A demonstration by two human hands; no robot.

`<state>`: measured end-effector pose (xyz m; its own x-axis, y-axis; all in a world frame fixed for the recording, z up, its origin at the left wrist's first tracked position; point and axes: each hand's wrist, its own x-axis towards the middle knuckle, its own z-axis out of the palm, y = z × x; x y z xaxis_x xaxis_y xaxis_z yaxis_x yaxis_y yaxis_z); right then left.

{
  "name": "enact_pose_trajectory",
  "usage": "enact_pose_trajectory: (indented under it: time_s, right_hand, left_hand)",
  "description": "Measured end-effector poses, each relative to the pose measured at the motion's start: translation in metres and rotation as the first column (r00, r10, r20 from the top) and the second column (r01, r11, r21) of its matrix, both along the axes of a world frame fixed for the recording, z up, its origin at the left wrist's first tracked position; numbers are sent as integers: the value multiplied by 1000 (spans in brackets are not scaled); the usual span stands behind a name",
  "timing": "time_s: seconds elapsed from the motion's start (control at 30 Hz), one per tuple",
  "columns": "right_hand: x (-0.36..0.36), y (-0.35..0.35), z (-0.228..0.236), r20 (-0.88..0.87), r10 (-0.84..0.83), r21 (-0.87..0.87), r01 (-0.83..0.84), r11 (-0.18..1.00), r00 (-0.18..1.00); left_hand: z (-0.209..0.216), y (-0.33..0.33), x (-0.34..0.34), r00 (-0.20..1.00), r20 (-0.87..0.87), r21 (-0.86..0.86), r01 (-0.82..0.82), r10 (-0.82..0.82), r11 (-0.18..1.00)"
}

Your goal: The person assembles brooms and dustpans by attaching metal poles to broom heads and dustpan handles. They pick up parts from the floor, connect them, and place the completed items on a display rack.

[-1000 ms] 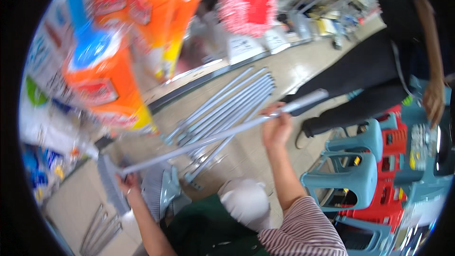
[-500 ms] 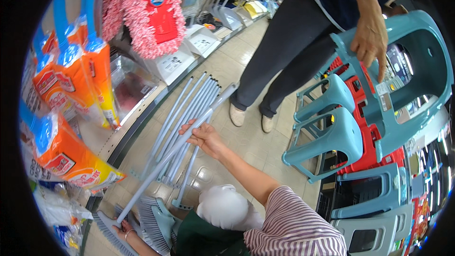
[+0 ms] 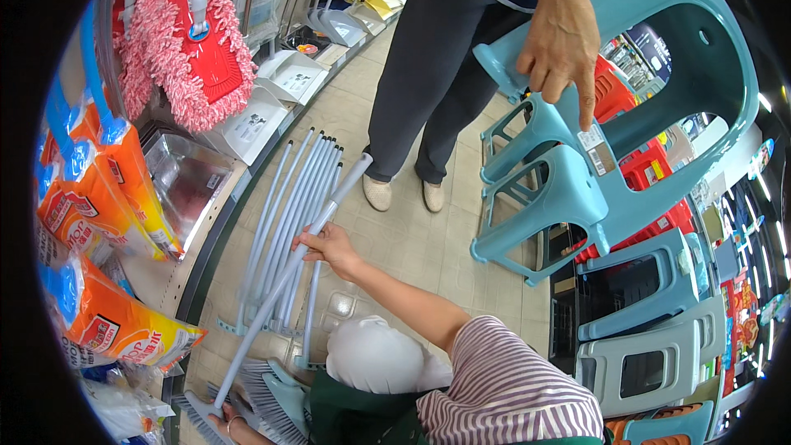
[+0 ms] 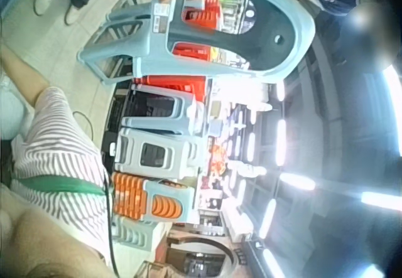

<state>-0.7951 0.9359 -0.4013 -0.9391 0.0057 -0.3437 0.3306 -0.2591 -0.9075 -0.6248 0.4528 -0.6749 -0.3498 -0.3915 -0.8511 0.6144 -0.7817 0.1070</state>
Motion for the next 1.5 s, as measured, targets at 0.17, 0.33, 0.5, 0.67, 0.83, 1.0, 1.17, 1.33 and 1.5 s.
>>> enact_pose_trajectory:
  time_s: [0.17, 0.33, 0.5, 0.67, 0.83, 1.0, 1.17, 1.33, 1.5]
  right_hand:
    - [9, -20, 27, -142, -44, -305, -2, 952, 989]
    - [6, -10, 22, -91, 53, -46, -57, 997, 994]
    - [12, -7, 20, -130, 91, -149, -111, 983, 987]
    - [14, -24, 30, -169, -40, -123, 19, 992, 985]
    - [8, -21, 3, -125, -226, 161, 245, 956, 966]
    - [19, -38, 39, -148, -97, -450, 20, 893, 984]
    - [12, -19, 17, -137, -53, -82, 42, 996, 989]
    - [6, -45, 29, -175, -49, -178, 17, 984, 983]
    - [4, -40, 21, -217, -34, -235, -18, 972, 976]
  left_hand:
    - [-28, -32, 9, 981, -181, -31, 61, -66, 998]
    - [-37, -33, 2, 980, -189, -52, 57, -66, 997]
    - [-21, -23, -7, 996, -65, 146, -53, 63, 988]
    - [-11, -28, -9, 992, -127, 75, 4, 6, 997]
    - [-8, -14, -16, 963, -270, -49, -6, -8, 999]
    - [6, -21, -16, 987, -156, -109, -52, 35, 993]
    - [9, 3, -23, 992, -122, -112, -2, -11, 994]
    - [3, -21, -20, 992, -108, -17, -72, 69, 997]
    - [18, 9, -15, 991, -130, -57, -35, 27, 998]
